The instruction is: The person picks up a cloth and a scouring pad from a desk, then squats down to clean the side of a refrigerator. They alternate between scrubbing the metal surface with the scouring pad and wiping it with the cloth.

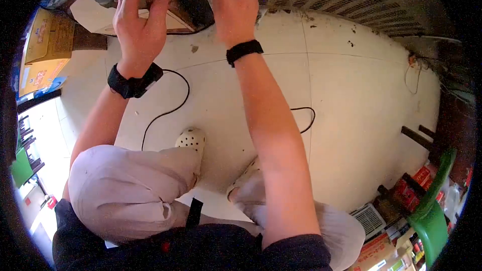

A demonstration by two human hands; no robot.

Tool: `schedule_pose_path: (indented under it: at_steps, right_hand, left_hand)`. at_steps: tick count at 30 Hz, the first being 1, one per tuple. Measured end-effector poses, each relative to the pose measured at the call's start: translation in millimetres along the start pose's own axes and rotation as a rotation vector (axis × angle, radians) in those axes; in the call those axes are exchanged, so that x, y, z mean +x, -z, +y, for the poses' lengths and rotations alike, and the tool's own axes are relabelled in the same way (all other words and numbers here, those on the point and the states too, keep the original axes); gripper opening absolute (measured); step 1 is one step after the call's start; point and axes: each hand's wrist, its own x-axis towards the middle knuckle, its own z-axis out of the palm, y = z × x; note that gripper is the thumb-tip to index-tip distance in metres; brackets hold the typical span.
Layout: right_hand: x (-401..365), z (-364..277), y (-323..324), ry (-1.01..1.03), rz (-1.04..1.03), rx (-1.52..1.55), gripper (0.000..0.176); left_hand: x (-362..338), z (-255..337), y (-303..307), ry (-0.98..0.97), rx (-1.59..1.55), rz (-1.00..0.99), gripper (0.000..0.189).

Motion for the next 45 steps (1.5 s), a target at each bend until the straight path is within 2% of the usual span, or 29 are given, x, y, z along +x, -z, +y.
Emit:
schedule_pose_path:
  at_steps: [2, 4, 8, 10, 11, 13, 16, 17, 20, 22, 23, 26, 28, 32, 34, 39, 41, 45]
  right_hand:
    - [3.3, -2.3, 0.4, 0.042, 0.046, 0.043, 0.014]
    - [3.5, -7.7, -4.4, -0.062, 0.049, 0.042, 0.015]
    - [8.6, -7.3, -1.0, -0.060, 0.061, 0.041, 0.014]
    - [33.9, -11.4, 16.0, 0.014, 0.205, 0.112, 0.013]
    - [34.1, -14.9, 21.8, -0.001, 0.196, 0.117, 0.013]
    - [37.2, -15.5, 34.4, -0.006, -0.006, 0.063, 0.012]
    - [14.6, -5.3, 6.9, 0.017, 0.025, 0.070, 0.013]
    - [26.3, -5.8, 8.6, 0.014, 0.020, 0.093, 0.011]
    - [4.0, -10.0, 6.5, -0.078, 0.033, 0.118, 0.018]
    - [3.0, -10.1, 11.1, -0.112, 0.084, 0.179, 0.016]
    - [5.6, -13.2, 15.6, -0.147, 0.109, 0.203, 0.016]
    - [17.2, -16.8, 25.9, -0.175, 0.157, 0.219, 0.016]
    - [27.4, -21.2, 33.4, -0.190, 0.183, 0.201, 0.017]
    - [41.2, -20.4, 45.1, -0.259, 0.241, 0.201, 0.018]
    - [44.7, -20.4, 48.7, -0.276, 0.272, 0.205, 0.018]
    - [37.7, -8.2, 54.7, -0.253, 0.298, 0.167, 0.018]
    - [37.9, -3.6, 58.9, -0.246, 0.310, 0.162, 0.018]
    - [28.5, 6.7, 68.6, -0.254, 0.310, 0.135, 0.019]
  left_hand:
    - [-0.9, 0.6, -0.4, 0.004, -0.003, -0.003, 0.050]
    - [-2.5, -1.2, -2.4, 0.019, -0.011, -0.006, 0.050]
    - [-4.9, 0.0, -4.2, 0.019, -0.010, -0.012, 0.050]
    - [-5.7, -0.3, -4.8, 0.013, -0.010, -0.016, 0.050]
    - [-6.7, 0.9, -5.7, 0.013, -0.012, -0.017, 0.050]
    - [-10.6, 1.4, -8.3, 0.020, -0.009, -0.020, 0.050]
    - [-24.0, -4.9, -14.7, 0.069, 0.002, -0.032, 0.050]
    - [-14.6, -4.5, -11.4, 0.154, -0.105, -0.094, 0.055]
    - [-34.1, -5.6, -13.3, 0.150, -0.047, -0.148, 0.059]
    - [-23.8, -3.1, -8.1, -0.065, 0.012, -0.177, 0.062]
    - [-15.1, -1.9, -2.6, -0.108, 0.030, -0.168, 0.062]
    - [17.2, 3.2, 5.7, -0.135, -0.012, -0.226, 0.058]
    - [59.5, 13.2, 11.4, -0.241, 0.089, -0.153, 0.066]
    - [97.5, 11.7, -3.4, -0.271, 0.253, -0.050, 0.071]
    - [91.1, 1.7, -11.7, -0.184, 0.539, -0.114, 0.073]
    - [33.2, 1.1, -19.9, -0.129, 0.494, -0.273, 0.075]
    - [-2.7, -11.0, -30.2, -0.087, 0.529, -0.482, 0.070]
    - [-63.3, -26.7, -53.0, -0.037, 0.516, -0.620, 0.063]
